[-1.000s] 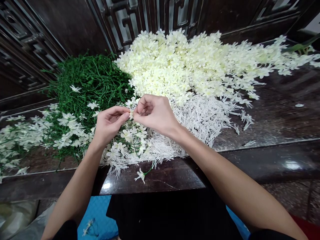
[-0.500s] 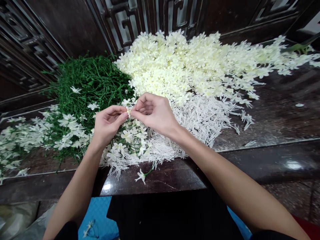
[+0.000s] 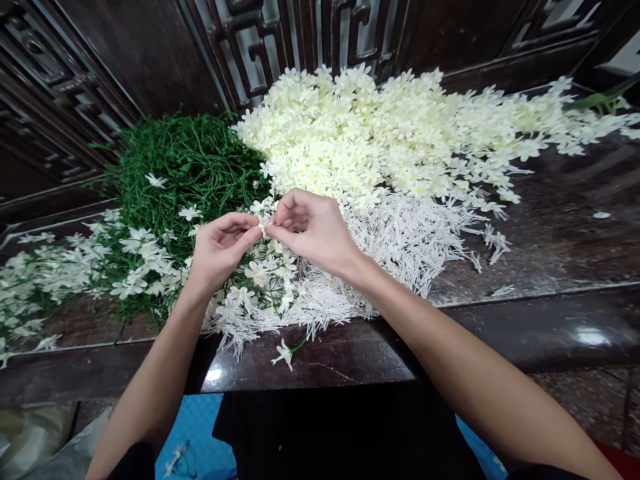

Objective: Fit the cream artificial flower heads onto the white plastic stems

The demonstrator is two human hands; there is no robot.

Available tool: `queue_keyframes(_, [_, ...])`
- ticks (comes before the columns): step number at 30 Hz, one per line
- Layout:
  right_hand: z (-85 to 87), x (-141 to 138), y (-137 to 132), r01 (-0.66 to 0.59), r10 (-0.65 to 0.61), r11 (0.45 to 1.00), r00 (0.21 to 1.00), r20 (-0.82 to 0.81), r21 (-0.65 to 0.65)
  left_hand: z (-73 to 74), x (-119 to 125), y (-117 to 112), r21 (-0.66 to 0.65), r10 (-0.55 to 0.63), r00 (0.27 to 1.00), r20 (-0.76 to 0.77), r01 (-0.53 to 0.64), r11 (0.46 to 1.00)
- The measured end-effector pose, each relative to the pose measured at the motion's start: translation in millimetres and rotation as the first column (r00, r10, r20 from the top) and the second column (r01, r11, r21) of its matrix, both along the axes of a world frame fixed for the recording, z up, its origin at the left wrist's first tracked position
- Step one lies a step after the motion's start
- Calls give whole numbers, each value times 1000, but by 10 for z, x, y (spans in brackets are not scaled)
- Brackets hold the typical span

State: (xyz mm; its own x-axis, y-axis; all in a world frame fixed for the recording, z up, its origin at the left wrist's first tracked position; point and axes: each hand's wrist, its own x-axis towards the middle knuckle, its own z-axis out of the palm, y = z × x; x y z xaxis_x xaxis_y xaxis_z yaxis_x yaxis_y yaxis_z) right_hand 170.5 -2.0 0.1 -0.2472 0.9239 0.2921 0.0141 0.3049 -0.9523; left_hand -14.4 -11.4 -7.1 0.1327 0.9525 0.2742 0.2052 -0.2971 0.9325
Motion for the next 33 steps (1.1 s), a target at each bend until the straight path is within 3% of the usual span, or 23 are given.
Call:
queue_keyframes(9, [-30,-17,0,0,0,1000,1000,-14,29,27,21,-17,17,-32,999,6,32,999])
queue_keyframes(16, [-16,-20,-14,25,-25,1000,1000,-2,15,18,20,-25,18,32,997,-70,-30,999])
queue_keyframes(33, [-24,24,21,4,-4,999,1000,0,51,4,5,-24,35,-21,998,-65,23,999])
